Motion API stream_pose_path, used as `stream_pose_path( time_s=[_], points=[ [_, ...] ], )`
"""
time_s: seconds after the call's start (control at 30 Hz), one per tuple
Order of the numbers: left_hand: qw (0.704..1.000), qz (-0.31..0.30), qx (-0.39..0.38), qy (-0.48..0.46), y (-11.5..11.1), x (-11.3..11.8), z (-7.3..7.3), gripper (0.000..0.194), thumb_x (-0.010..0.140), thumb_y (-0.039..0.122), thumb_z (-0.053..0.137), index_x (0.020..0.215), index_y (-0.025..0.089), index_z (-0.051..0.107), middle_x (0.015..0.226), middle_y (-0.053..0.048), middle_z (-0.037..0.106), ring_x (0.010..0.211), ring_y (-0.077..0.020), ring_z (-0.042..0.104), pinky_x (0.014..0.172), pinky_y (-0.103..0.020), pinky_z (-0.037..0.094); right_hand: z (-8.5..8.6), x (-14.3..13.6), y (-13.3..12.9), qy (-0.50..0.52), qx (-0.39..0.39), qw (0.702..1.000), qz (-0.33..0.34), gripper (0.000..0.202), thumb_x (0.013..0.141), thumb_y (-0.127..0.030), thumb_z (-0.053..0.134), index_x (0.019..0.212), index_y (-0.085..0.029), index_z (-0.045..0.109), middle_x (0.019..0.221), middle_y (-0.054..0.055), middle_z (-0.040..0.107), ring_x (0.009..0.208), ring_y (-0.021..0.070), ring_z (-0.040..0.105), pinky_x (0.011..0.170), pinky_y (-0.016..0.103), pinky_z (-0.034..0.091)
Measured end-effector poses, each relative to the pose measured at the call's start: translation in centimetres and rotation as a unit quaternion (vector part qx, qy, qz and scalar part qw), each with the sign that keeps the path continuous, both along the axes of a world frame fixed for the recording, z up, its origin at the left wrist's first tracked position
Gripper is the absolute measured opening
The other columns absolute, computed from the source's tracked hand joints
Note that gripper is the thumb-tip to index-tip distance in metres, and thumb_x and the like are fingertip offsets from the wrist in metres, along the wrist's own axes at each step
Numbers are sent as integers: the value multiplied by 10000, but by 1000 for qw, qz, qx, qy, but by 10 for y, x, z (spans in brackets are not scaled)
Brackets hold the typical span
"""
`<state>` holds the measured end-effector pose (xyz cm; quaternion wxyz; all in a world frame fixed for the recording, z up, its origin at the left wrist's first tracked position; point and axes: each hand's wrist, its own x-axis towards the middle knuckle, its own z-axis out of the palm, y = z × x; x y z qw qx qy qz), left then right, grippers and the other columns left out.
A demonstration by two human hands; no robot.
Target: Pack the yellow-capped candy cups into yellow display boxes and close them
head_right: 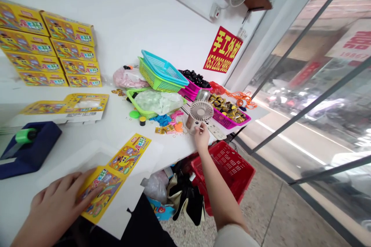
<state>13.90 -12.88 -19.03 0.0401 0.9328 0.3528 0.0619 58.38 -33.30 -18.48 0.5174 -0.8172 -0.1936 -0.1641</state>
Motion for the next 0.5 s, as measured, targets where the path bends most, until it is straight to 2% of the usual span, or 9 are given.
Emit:
stream_pose_path(
  time_s=[0.1, 0.23, 0.4, 0.5],
  points=[
    [997, -22, 45, 53, 0, -2, -1, 549, 894, 409, 393, 1417, 283, 499, 1318, -147, 524, 1176, -353, 465, 903, -483, 385, -1, 0, 1, 1, -6, 1000, -3, 332, 933, -349, 589, 1215, -174, 576, 1215, 83, 613, 1020, 210, 632, 858, 427, 550],
    [995, -19, 48, 80, 1, -2, 1, 548, 889, 394, 420, 1424, 294, 488, 1338, -144, 520, 1199, -372, 450, 898, -491, 393, -5, 2, 7, 2, -10, 1000, -5, 338, 931, -349, 592, 1217, -171, 573, 1215, 84, 613, 1022, 213, 632, 860, 431, 549],
    [994, -34, 59, 81, -6, -1, 13, 502, 903, 304, 416, 1390, 282, 535, 1321, -164, 521, 1182, -375, 467, 891, -498, 409, -10, 1, 18, -1, -12, 1000, 15, 335, 933, -350, 590, 1215, -171, 574, 1210, 83, 614, 1015, 210, 634, 854, 426, 551],
    [994, -48, 55, 78, -6, -3, 17, 499, 903, 225, 409, 1368, 342, 548, 1345, -142, 511, 1213, -381, 444, 901, -522, 406, -10, 0, 22, -5, -14, 1000, 24, 333, 933, -350, 590, 1214, -171, 576, 1212, 83, 614, 1018, 210, 633, 857, 427, 550]
  ],
)
